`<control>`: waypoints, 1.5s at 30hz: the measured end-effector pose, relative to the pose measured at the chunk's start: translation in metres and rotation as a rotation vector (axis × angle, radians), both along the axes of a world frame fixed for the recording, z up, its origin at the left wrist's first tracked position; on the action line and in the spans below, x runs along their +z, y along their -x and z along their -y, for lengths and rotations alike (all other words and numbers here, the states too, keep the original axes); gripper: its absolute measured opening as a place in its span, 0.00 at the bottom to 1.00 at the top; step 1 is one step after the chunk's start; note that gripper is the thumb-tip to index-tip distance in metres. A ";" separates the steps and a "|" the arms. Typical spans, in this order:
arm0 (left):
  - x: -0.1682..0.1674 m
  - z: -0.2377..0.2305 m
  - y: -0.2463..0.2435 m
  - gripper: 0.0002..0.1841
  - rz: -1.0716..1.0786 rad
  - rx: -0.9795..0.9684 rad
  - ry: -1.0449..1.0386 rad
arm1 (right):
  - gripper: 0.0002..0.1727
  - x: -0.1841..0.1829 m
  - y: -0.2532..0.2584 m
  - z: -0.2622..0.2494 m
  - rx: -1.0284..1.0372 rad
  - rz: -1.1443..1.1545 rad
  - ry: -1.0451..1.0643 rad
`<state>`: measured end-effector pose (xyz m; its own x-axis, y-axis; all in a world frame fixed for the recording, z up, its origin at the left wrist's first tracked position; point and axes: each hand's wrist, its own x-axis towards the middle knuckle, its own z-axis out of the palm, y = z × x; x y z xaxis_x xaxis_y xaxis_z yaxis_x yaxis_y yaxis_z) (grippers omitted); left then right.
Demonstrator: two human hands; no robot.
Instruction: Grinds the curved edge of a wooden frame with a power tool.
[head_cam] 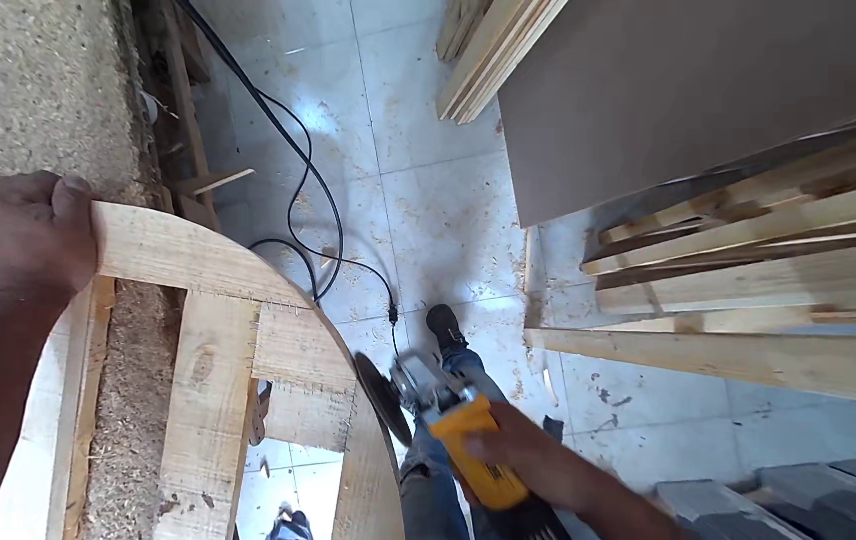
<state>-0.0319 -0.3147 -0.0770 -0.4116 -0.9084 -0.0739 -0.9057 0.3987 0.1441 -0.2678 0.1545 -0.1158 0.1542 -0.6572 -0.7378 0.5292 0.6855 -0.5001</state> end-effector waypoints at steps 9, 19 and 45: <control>-0.005 0.005 -0.005 0.36 -0.025 -0.031 0.030 | 0.30 -0.009 0.044 0.053 0.205 0.029 0.016; -0.010 0.007 -0.010 0.36 -0.029 -0.061 0.081 | 0.25 -0.005 0.059 0.125 0.230 -0.024 0.124; -0.017 0.015 -0.018 0.30 -0.108 -0.115 0.104 | 0.35 0.027 0.093 0.170 0.516 -0.265 0.049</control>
<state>-0.0134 -0.3297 -0.0941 -0.5136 -0.8553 0.0682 -0.8347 0.5165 0.1910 -0.3607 -0.0158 -0.0887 0.2781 -0.5804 -0.7654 -0.0149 0.7941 -0.6076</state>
